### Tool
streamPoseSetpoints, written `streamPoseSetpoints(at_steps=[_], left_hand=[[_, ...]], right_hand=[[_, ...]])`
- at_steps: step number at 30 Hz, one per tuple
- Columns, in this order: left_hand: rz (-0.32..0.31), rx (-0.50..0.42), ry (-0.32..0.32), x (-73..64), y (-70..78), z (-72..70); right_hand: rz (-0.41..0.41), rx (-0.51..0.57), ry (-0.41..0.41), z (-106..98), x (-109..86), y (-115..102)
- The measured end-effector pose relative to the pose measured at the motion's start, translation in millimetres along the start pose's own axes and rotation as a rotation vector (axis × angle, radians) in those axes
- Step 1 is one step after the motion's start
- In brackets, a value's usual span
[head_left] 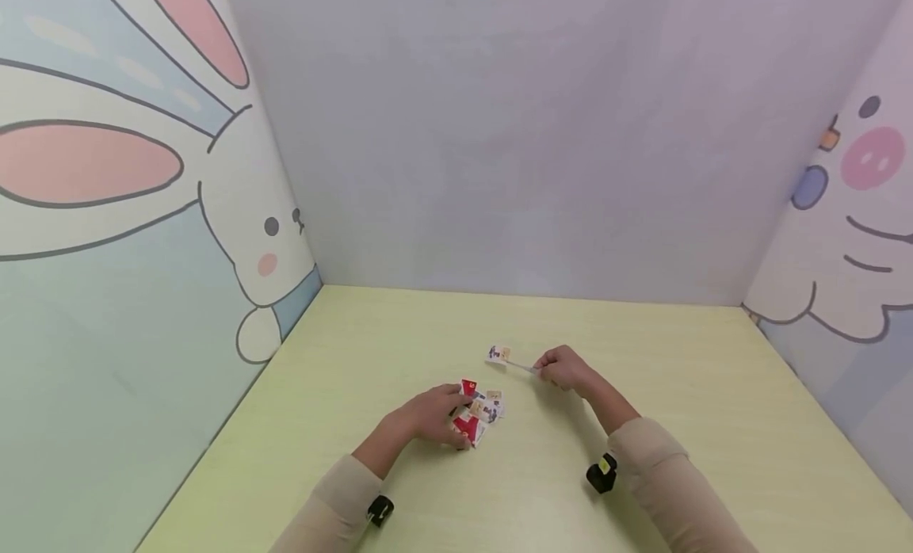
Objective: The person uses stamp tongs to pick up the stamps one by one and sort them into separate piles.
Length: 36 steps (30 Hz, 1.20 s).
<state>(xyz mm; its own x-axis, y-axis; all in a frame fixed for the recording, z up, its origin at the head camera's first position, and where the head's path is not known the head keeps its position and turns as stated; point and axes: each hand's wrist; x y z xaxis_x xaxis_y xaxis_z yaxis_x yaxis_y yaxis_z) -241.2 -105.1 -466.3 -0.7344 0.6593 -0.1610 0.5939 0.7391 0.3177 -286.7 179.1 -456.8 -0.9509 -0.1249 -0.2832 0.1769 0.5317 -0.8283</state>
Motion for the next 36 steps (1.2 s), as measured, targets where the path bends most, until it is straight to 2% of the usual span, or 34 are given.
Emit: streamPoseSetpoints(at_steps=[6,13,21,36], left_hand=[[0.016,-0.01,0.017,1.9,-1.3,-2.2],[0.014,-0.025,0.005,0.2,-0.6,-1.8],[0.011,-0.019,0.005,0.8,-0.2,0.2],[0.044,0.013,-0.01,1.1,0.7,-9.9]], right_hand=[[-0.004,-0.017,0.025,4,16.0,-7],[-0.018,-0.013,0.043,13,32.2,-10],[0.045,0.001,0.064,27,44.1,-8],[0.081,-0.018,0.072,28,40.8,-12]])
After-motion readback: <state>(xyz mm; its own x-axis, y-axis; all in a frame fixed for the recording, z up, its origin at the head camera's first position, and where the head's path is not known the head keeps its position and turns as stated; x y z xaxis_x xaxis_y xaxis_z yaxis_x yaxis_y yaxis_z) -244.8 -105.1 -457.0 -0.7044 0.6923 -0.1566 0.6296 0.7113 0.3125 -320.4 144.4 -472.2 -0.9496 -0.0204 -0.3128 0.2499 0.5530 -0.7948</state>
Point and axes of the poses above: each hand's wrist, its own x-axis towards the middle knuckle, its own z-axis out of the palm, y = z × x, and after that the axes turned 7 degrees about z, right-handed
